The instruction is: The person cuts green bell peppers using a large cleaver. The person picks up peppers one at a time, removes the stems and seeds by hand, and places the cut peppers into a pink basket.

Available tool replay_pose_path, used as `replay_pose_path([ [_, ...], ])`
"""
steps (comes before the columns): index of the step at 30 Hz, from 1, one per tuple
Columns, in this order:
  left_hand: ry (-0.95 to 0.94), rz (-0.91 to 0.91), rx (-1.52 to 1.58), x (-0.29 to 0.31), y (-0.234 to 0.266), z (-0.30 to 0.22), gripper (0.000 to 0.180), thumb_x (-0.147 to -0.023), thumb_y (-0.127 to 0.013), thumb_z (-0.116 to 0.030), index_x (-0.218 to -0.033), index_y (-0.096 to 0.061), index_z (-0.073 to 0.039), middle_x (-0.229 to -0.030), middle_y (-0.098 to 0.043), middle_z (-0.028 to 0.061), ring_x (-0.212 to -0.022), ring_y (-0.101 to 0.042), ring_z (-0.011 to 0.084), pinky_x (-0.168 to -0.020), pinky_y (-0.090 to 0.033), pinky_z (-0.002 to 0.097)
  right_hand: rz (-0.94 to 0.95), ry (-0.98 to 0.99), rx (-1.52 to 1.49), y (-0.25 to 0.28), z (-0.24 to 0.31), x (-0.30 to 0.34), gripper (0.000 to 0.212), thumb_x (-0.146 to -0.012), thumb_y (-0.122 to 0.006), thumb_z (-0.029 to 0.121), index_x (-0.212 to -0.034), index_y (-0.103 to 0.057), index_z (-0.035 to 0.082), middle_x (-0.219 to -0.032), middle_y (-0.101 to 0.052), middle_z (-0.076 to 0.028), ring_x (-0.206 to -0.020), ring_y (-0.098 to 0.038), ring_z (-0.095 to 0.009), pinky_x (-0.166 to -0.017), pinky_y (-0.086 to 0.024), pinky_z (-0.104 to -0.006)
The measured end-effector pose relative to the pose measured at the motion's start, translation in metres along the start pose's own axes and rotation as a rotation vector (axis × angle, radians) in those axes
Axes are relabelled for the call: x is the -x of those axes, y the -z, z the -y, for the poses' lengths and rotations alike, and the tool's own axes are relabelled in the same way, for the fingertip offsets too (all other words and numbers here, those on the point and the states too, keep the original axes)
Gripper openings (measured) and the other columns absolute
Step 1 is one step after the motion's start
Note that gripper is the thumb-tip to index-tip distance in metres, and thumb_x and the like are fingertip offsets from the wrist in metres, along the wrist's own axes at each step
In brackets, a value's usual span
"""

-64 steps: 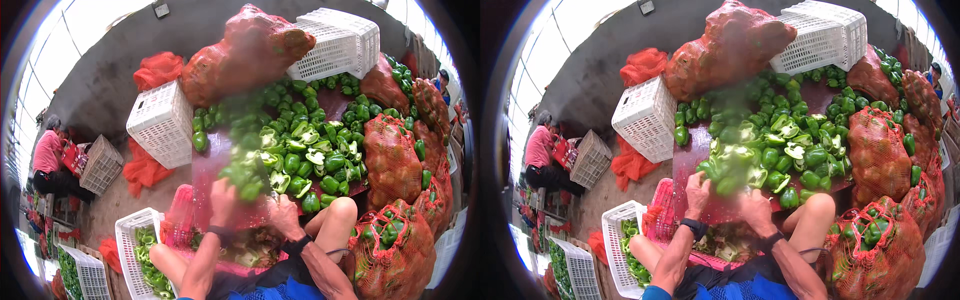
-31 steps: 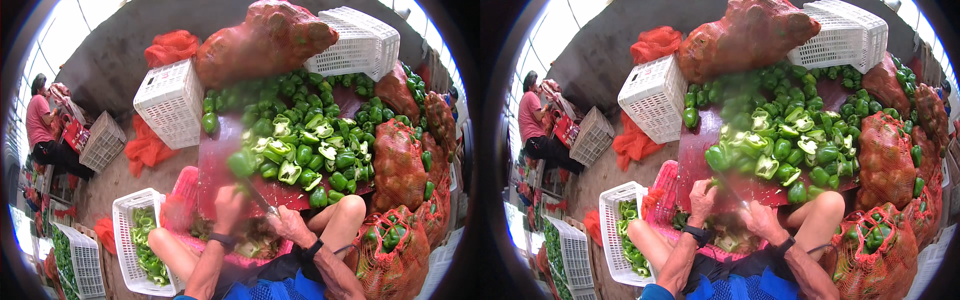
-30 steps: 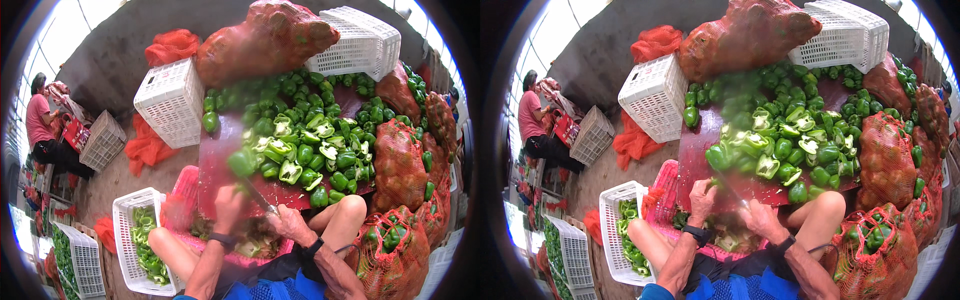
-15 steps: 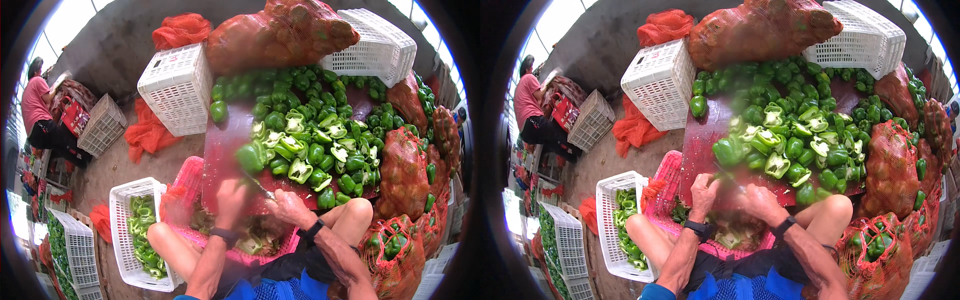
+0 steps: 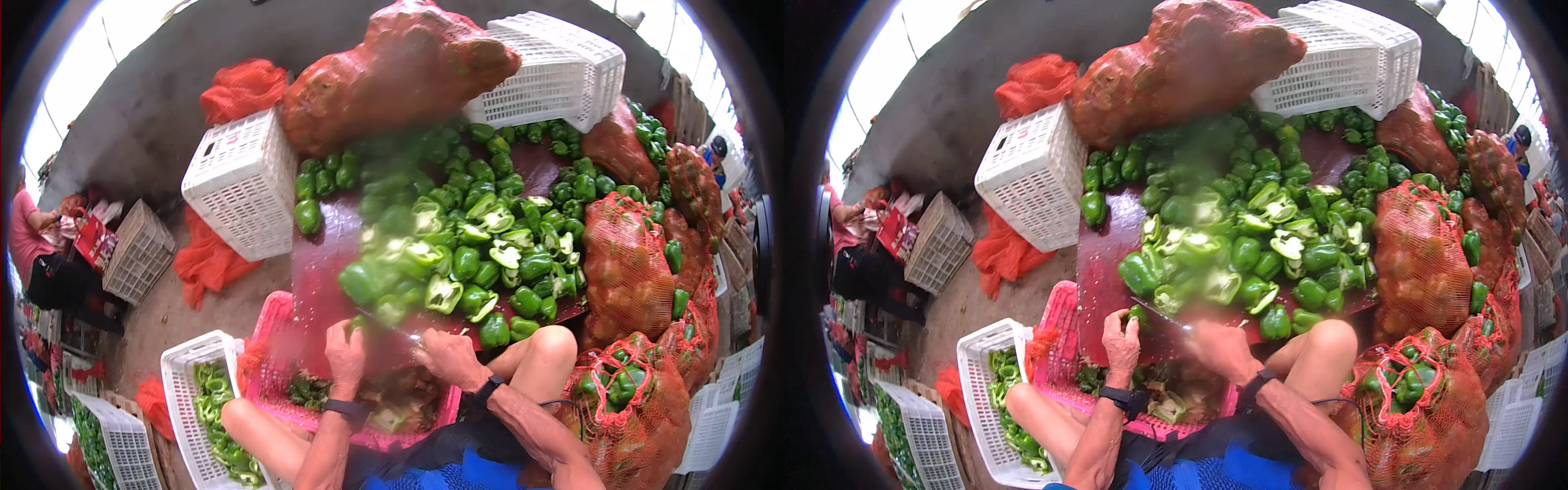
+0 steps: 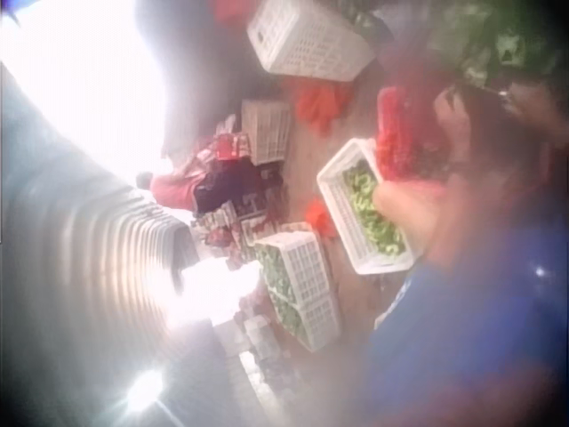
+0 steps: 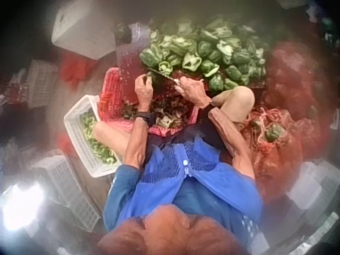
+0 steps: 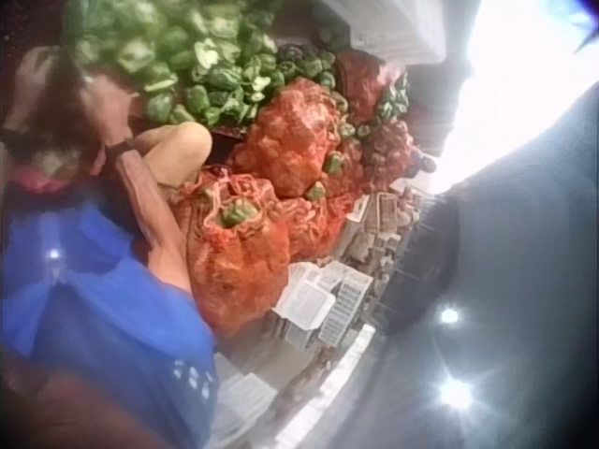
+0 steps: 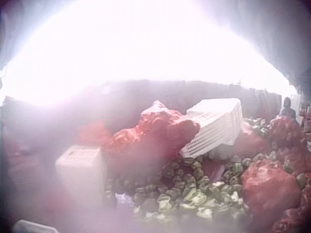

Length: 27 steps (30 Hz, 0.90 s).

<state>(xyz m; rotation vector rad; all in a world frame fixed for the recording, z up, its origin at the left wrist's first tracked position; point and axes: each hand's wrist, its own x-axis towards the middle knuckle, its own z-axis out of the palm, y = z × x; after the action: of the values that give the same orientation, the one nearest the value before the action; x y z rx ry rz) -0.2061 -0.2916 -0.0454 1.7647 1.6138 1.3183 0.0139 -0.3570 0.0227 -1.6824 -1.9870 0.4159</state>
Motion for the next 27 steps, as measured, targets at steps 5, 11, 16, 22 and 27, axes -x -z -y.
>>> replay_pose_path([
  [5, -0.038, 0.03, -0.03, -0.017, -0.047, -0.042, 0.028, -0.079, -0.077, -0.01, -0.101, -0.063, -0.001, -0.096, -0.059, 0.0157, -0.092, -0.059, 0.0323, -0.081, -0.048, 0.0415, -0.146, -0.131, 0.031, 0.026, -0.012, -0.012, 0.028, -0.09, -0.065, 0.035, -0.089, -0.062, 0.007, -0.077, -0.064, -0.016, -0.07, -0.066, -0.037, -0.061, -0.053, -0.0471],
  [11, -0.061, 0.143, -0.072, -0.028, -0.057, -0.028, 0.026, -0.078, -0.075, -0.01, -0.099, -0.062, 0.0, -0.096, -0.058, 0.0175, -0.085, -0.059, 0.0343, -0.075, -0.05, 0.0434, -0.259, -0.087, -0.018, 0.079, -0.018, -0.059, 0.027, -0.094, -0.065, 0.03, -0.09, -0.062, 0.004, -0.07, -0.064, -0.014, -0.065, -0.067, -0.035, -0.056, -0.053, -0.0442],
  [16, -0.213, 0.052, -0.018, -0.108, -0.023, -0.017, 0.012, -0.082, -0.07, -0.007, -0.09, -0.064, -0.001, -0.087, -0.063, 0.0143, -0.083, -0.062, 0.0278, -0.076, -0.052, 0.0397, -0.316, -0.311, -0.423, 0.093, -0.036, -0.072, 0.02, -0.093, -0.068, 0.018, -0.089, -0.059, 0.001, -0.068, -0.063, -0.012, -0.058, -0.058, -0.018, -0.054, -0.047, -0.0351],
  [22, -0.169, 0.019, -0.201, -0.274, -0.017, 0.062, 0.041, -0.082, -0.069, -0.008, -0.122, -0.062, -0.001, -0.115, -0.064, 0.0206, -0.105, -0.062, 0.0352, -0.093, -0.05, 0.0422, -0.261, -0.298, -0.441, 0.093, -0.025, -0.08, 0.023, -0.093, -0.068, 0.017, -0.085, -0.056, -0.001, -0.061, -0.052, -0.006, -0.053, -0.047, -0.014, -0.05, -0.04, -0.0335],
  [27, -0.071, 0.209, -0.101, -0.349, -0.031, 0.14, 0.048, -0.081, -0.07, -0.01, -0.127, -0.062, -0.002, -0.116, -0.067, 0.0181, -0.105, -0.065, 0.0286, -0.094, -0.051, 0.0368, -0.235, -0.325, -0.511, 0.097, -0.014, -0.09, 0.022, -0.091, -0.07, 0.019, -0.089, -0.059, 0.0, -0.06, -0.051, -0.005, -0.051, -0.047, -0.012, -0.048, -0.04, -0.0318],
])
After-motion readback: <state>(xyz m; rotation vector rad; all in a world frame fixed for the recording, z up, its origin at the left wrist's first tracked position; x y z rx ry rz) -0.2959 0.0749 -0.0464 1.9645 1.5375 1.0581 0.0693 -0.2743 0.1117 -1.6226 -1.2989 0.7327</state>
